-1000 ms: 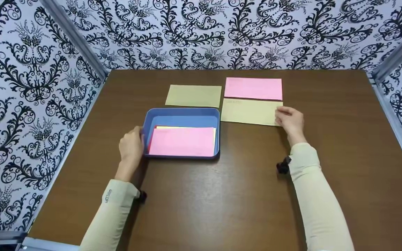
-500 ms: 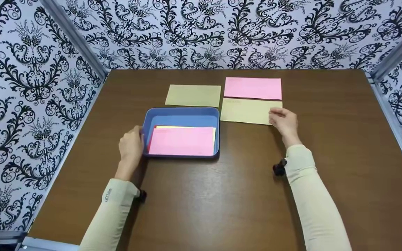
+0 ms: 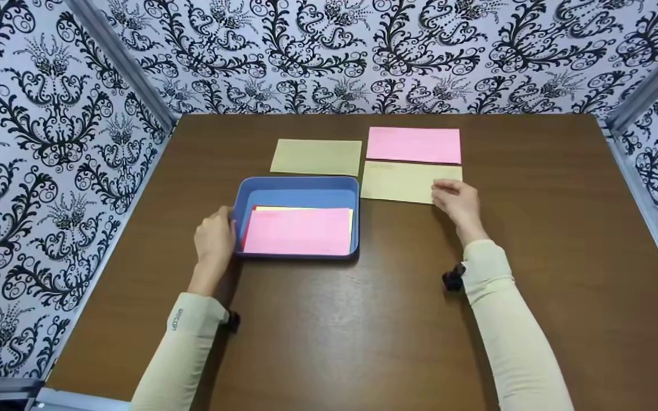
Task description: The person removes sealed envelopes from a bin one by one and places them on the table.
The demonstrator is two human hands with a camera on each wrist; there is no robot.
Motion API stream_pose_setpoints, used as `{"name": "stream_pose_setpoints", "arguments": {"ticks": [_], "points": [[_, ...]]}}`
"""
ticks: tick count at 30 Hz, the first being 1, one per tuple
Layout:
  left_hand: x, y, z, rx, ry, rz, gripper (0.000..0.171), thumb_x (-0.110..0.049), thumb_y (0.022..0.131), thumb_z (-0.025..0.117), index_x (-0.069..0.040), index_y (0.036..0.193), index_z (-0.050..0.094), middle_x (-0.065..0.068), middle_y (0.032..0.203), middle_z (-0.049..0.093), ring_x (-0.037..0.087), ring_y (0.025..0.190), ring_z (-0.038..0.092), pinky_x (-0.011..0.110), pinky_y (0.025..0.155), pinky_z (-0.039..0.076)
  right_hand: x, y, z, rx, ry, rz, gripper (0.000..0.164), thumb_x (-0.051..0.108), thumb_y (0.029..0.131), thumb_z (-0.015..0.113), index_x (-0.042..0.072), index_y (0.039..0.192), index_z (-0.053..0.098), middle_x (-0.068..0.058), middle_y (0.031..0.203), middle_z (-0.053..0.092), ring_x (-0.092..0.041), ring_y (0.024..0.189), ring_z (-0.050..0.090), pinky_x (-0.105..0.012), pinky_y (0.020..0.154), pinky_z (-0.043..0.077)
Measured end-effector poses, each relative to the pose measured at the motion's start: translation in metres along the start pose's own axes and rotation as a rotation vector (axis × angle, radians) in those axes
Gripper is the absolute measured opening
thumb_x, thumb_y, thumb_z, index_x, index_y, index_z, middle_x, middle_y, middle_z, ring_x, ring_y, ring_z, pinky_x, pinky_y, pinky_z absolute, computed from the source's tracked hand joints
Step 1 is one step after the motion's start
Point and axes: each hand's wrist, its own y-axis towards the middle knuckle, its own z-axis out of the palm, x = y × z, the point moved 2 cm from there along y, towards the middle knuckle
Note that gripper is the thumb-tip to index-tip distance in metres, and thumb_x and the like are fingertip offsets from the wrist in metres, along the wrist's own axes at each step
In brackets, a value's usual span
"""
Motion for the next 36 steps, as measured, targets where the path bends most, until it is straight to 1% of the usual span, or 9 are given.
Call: {"name": "stream_pose_setpoints", "arguments": {"ticks": [4, 6, 8, 14, 20, 22, 27, 29, 36], "points": [[0.0, 0.0, 0.0, 0.002, -0.004, -0.002, 0.027, -0.002, 0.093, 0.053, -0.007, 0.115, 0.067, 0.017, 0.104, 0.074, 0.043, 0.093, 0.071, 0.055, 0.077, 0.058, -0.001, 0.0, 0.003, 0.004, -0.02, 0.005, 0.019, -0.003, 0.093, 0.063, 0.006, 0.108, 0.068, 0.005, 0.091, 0.075, -0.003, 0.082, 0.072, -0.018, 0.08, 0.057], [0.0, 0.0, 0.0, 0.003, -0.002, -0.001, 0.027, -0.002, 0.093, 0.052, -0.007, 0.115, 0.067, 0.017, 0.104, 0.074, 0.042, 0.093, 0.072, 0.054, 0.077, 0.058, -0.001, -0.001, 0.004, 0.007, -0.036, 0.009, 0.023, -0.002, 0.093, 0.064, 0.001, 0.115, 0.065, 0.006, 0.092, 0.075, -0.003, 0.082, 0.072, -0.017, 0.081, 0.057], [0.0, 0.0, 0.001, 0.003, 0.0, 0.0, 0.027, -0.002, 0.094, 0.052, -0.007, 0.115, 0.067, 0.017, 0.104, 0.074, 0.042, 0.093, 0.072, 0.054, 0.077, 0.058, -0.002, -0.001, 0.005, 0.012, -0.042, 0.012, 0.025, -0.002, 0.093, 0.064, 0.0, 0.118, 0.063, 0.005, 0.092, 0.075, -0.004, 0.083, 0.072, -0.018, 0.082, 0.057], [0.0, 0.0, 0.0, -0.005, -0.002, 0.004, 0.026, -0.005, 0.095, 0.051, -0.007, 0.115, 0.067, 0.017, 0.103, 0.074, 0.042, 0.092, 0.072, 0.054, 0.076, 0.058, -0.003, -0.003, 0.01, 0.035, -0.03, 0.006, 0.02, -0.002, 0.093, 0.064, 0.004, 0.111, 0.067, 0.004, 0.094, 0.075, -0.006, 0.086, 0.073, -0.018, 0.083, 0.057], [0.0, 0.0, 0.001, -0.011, -0.005, 0.006, 0.023, -0.008, 0.096, 0.054, -0.006, 0.114, 0.068, 0.018, 0.103, 0.074, 0.043, 0.091, 0.072, 0.054, 0.076, 0.058, -0.005, -0.002, 0.013, 0.043, -0.025, 0.006, 0.022, -0.003, 0.093, 0.062, 0.001, 0.114, 0.065, 0.004, 0.094, 0.075, -0.004, 0.086, 0.073, -0.018, 0.083, 0.057], [0.0, 0.0, 0.001, -0.011, -0.007, 0.006, 0.022, -0.009, 0.096, 0.055, -0.006, 0.114, 0.068, 0.017, 0.103, 0.074, 0.043, 0.091, 0.072, 0.054, 0.076, 0.058, -0.005, -0.002, 0.014, 0.044, -0.027, 0.008, 0.021, -0.004, 0.093, 0.062, 0.003, 0.112, 0.066, 0.005, 0.093, 0.075, -0.004, 0.086, 0.073, -0.018, 0.082, 0.057], [0.001, 0.0, 0.001, -0.02, -0.01, 0.004, 0.021, -0.01, 0.095, 0.057, -0.007, 0.113, 0.068, 0.017, 0.103, 0.074, 0.043, 0.091, 0.072, 0.055, 0.075, 0.058, -0.006, -0.002, 0.016, 0.049, -0.061, 0.017, 0.026, -0.002, 0.094, 0.062, -0.002, 0.12, 0.062, 0.006, 0.095, 0.075, -0.004, 0.089, 0.072, -0.018, 0.083, 0.057], [0.001, 0.0, 0.002, -0.026, -0.01, 0.003, 0.021, -0.01, 0.095, 0.057, -0.007, 0.113, 0.067, 0.016, 0.103, 0.074, 0.043, 0.09, 0.072, 0.055, 0.074, 0.058, -0.006, -0.003, 0.018, 0.05, -0.075, 0.017, 0.032, 0.0, 0.094, 0.063, -0.006, 0.125, 0.058, 0.006, 0.095, 0.075, -0.004, 0.09, 0.072, -0.018, 0.084, 0.057], [0.001, 0.0, 0.002, -0.046, -0.014, 0.008, 0.022, -0.008, 0.095, 0.054, -0.008, 0.112, 0.068, 0.016, 0.101, 0.074, 0.043, 0.088, 0.072, 0.055, 0.073, 0.057, -0.008, -0.003, 0.022, 0.052, -0.094, 0.023, 0.035, 0.0, 0.094, 0.062, -0.007, 0.128, 0.055, 0.007, 0.095, 0.074, 0.0, 0.087, 0.071, -0.017, 0.084, 0.057]]}}
